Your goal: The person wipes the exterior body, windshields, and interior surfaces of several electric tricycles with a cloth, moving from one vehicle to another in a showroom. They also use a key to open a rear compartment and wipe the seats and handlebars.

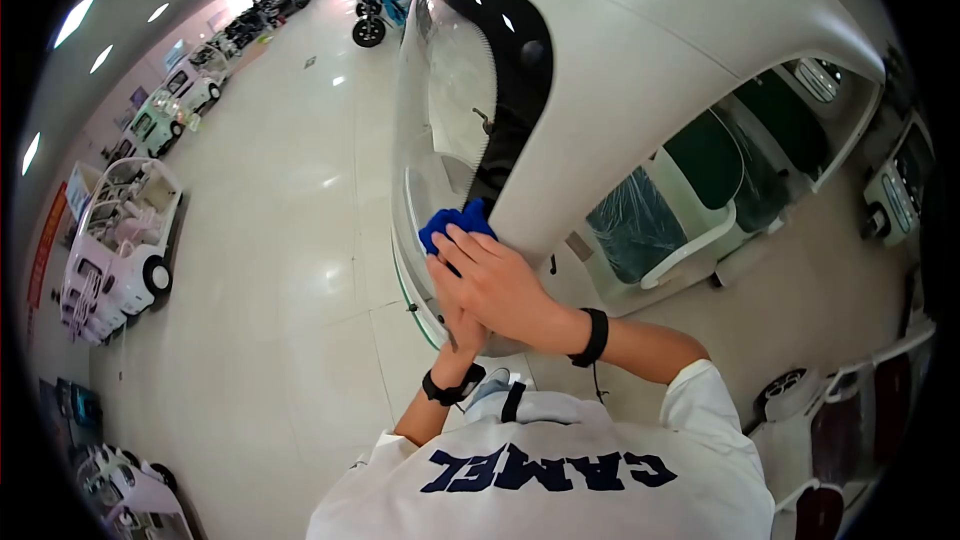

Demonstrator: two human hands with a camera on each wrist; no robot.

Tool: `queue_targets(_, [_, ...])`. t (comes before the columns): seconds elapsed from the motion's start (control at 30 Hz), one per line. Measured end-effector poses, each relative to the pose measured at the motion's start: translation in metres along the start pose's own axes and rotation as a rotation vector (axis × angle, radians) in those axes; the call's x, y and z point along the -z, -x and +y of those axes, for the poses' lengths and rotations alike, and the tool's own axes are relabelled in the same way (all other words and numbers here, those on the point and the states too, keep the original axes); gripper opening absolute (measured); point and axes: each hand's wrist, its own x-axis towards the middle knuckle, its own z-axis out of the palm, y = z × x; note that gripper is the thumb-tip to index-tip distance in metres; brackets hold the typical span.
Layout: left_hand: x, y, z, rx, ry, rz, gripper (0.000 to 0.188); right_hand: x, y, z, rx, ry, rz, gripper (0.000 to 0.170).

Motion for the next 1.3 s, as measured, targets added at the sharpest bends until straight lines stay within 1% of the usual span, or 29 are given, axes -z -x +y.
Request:
queue_targets(0.03, [-0.007,-0.009,0.013,-0.049,-0.001,0.046,0.061,0.005,-0.003,0.004,0.013,0.002,0.046,0.032])
queue_targets(0.07, [-0.012,-0.021,0.025,-0.100,-0.002,0.085,0.061,0.013,-0.005,0.008,0.017,0.022,0.025,0.032])
queue_targets(0.1, [-0.019,-0.031,0.037,-0.126,-0.019,0.105,0.060,0.024,-0.011,0.013,0.014,0.025,0.044,0.031])
queue_targets(0.13, [-0.028,-0.039,0.050,-0.131,-0.031,0.123,0.060,0.037,-0.015,0.019,0.012,0.026,0.060,0.030])
queue_targets(0.27, [-0.054,-0.079,0.103,-0.180,-0.228,0.132,0.057,0.080,-0.028,0.050,0.038,-0.042,0.142,0.028])
queue_targets(0.33, [-0.066,-0.091,0.117,-0.196,-0.314,0.125,0.056,0.091,-0.029,0.060,0.011,-0.064,0.288,0.025])
queue_targets(0.37, [-0.071,-0.092,0.120,-0.197,-0.315,0.128,0.056,0.092,-0.028,0.063,0.002,-0.062,0.316,0.023])
queue_targets(0.47, [-0.079,-0.095,0.124,-0.330,-0.568,0.246,0.057,0.092,-0.023,0.064,0.015,-0.083,0.332,0.023])
queue_targets(0.57, [-0.079,-0.094,0.125,-0.365,-0.677,0.268,0.057,0.091,-0.020,0.063,0.020,-0.077,0.333,0.022])
queue_targets(0.8, [-0.079,-0.084,0.113,-0.363,-0.755,0.204,0.056,0.091,-0.017,0.059,0.008,-0.060,0.296,0.021])
queue_targets(0.93, [-0.077,-0.074,0.105,-0.334,-0.769,0.154,0.056,0.090,-0.014,0.060,0.047,-0.066,0.256,0.020])
queue_targets(1.0, [-0.078,-0.072,0.103,-0.326,-0.775,0.138,0.056,0.092,-0.013,0.059,0.057,-0.062,0.285,0.013])
queue_targets(1.07, [-0.081,-0.071,0.104,-0.321,-0.786,0.123,0.056,0.089,-0.009,0.059,0.046,-0.077,0.297,0.016])
queue_targets(1.13, [-0.084,-0.069,0.107,-0.316,-0.805,0.112,0.055,0.087,-0.005,0.061,0.059,-0.074,0.295,0.022])
queue_targets(1.17, [-0.085,-0.069,0.109,-0.314,-0.818,0.110,0.055,0.089,-0.005,0.064,0.057,-0.080,0.298,0.022])
queue_targets(1.23, [-0.091,-0.065,0.114,-0.308,-0.852,0.103,0.055,0.095,-0.004,0.072,0.117,-0.089,0.314,0.023])
queue_targets(1.3, [-0.100,-0.068,0.126,-0.314,-0.885,0.117,0.055,0.101,-0.001,0.081,0.126,-0.091,0.401,0.022])
